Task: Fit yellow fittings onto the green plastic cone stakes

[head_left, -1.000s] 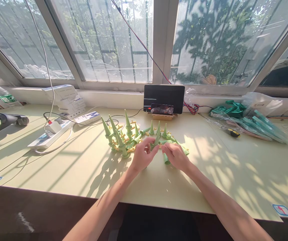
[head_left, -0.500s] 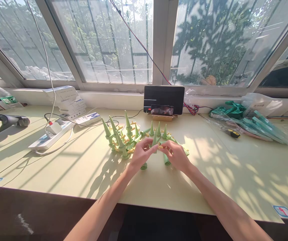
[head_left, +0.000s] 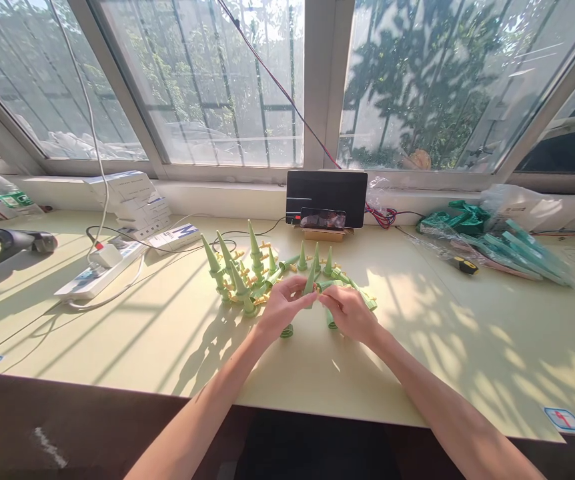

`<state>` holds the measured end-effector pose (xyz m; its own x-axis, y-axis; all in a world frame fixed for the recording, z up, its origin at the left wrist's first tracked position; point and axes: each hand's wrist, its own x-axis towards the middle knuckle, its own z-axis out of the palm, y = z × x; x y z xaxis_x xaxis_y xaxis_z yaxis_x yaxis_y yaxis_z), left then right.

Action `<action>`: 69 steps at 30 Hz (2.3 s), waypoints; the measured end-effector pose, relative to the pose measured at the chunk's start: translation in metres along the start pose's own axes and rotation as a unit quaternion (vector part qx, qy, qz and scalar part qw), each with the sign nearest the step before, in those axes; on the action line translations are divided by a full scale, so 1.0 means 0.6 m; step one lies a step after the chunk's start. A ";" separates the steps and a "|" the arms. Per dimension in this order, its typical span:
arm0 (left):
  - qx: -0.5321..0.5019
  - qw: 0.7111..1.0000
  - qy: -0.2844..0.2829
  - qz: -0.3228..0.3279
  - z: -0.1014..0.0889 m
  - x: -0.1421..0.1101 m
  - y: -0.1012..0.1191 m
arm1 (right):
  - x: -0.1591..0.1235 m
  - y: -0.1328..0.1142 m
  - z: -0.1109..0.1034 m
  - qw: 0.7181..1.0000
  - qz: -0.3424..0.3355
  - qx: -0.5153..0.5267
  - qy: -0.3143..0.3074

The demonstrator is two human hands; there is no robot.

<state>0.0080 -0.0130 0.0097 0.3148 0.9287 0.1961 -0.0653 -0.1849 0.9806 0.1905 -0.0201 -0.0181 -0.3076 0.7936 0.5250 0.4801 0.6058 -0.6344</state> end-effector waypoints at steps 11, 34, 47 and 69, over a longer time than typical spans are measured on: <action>-0.007 1.000 0.013 -0.008 -0.001 0.001 -0.002 | 0.000 -0.002 -0.001 0.999 0.042 -0.001 -0.019; -0.006 1.000 0.018 -0.006 0.001 0.002 -0.005 | 0.000 -0.001 0.002 1.000 -0.025 -0.006 0.016; -0.013 1.000 0.009 -0.009 0.001 0.000 -0.009 | 0.001 -0.015 -0.001 0.998 0.042 0.038 -0.010; 0.009 1.000 0.011 0.016 0.003 -0.002 -0.002 | 0.001 -0.020 -0.003 0.996 0.066 0.060 -0.029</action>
<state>0.0093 -0.0144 0.0083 0.2917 0.9290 0.2277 -0.0571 -0.2207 0.9737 0.1861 -0.0267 -0.0092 -0.2974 0.8667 0.4005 0.4189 0.4954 -0.7610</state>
